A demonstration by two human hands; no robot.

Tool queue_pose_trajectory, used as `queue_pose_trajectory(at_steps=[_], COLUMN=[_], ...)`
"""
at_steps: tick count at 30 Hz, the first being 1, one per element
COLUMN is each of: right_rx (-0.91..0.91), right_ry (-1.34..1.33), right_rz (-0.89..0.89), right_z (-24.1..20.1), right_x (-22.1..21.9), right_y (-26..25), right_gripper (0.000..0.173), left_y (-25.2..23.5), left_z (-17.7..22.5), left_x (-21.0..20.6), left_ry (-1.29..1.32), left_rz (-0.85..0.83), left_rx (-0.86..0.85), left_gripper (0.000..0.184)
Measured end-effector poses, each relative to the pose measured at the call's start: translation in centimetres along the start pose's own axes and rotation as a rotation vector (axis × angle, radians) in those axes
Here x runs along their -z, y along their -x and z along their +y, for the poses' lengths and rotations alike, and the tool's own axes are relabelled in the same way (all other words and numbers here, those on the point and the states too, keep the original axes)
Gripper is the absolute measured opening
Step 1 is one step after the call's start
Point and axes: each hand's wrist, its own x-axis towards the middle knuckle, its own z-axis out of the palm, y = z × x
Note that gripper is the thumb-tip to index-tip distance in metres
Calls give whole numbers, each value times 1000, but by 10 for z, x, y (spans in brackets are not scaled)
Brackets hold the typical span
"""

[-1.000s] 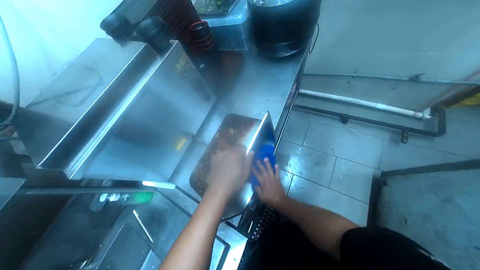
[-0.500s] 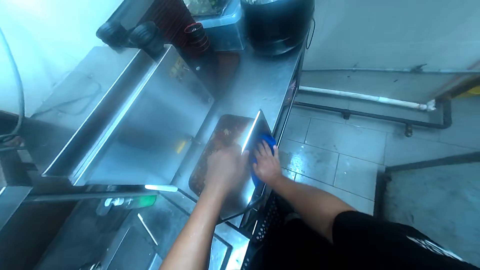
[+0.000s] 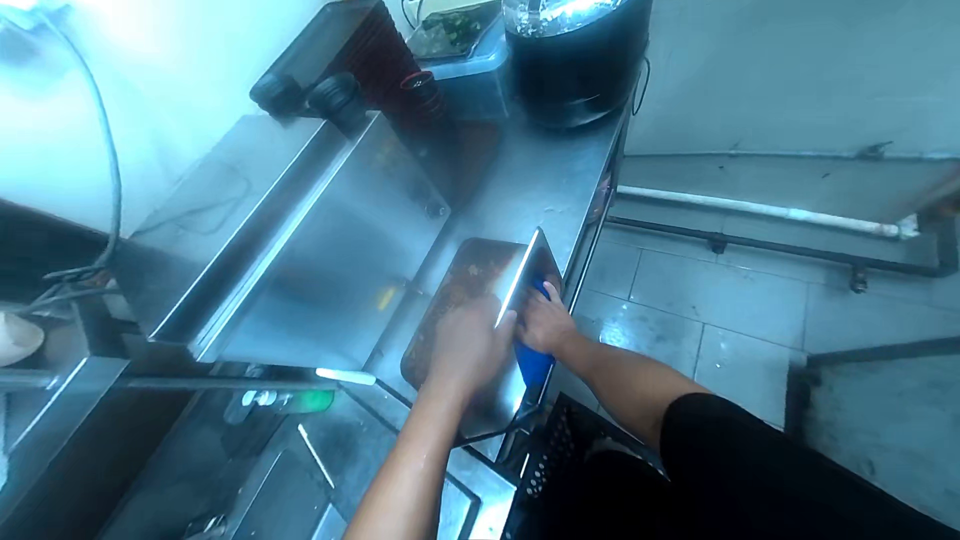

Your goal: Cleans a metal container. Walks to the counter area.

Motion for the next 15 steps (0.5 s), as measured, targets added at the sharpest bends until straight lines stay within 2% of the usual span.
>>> queue_pose_trajectory(at_steps=[2,5,6,7,8,10,11,12,13,15], right_rx=[-8,1,-1,-10,-22,-35,-42,-46,-45,-32], right_ry=[19,5,4,5,6,11,11,14,9,-16], right_rz=[-4,-20,-14,-10,-15,-31,-43,-61,-80,-126], right_z=[0,-1,-1,-2,-2,-7,-11,-16,-22,-36], right_x=[-2,-7,-8,-8,-6,-5,-5,-6,-8,-12], right_y=[-2,-4,-4,-4,-4,-2,0,3,8,22], right_gripper=[64,65,66,66,66,65,66,67,67,68], left_y=[29,114,143,168,188,205,201,194,186,171], left_z=[-9,-39,-52,-62,-67,-63,-60,-56,-51,-42], left_x=[5,-11,-25,-42,-63,-97,-111,-122,-130,-137], left_ry=[90,299,341,374,416,483,478,455,396,206], left_rz=[122,576,665,662,587,291,198,174,222,410], left_rx=[-33,-73,-35,34,116,283,330,361,384,398], left_gripper=[32,34,34,36,39,51,58,61,56,52])
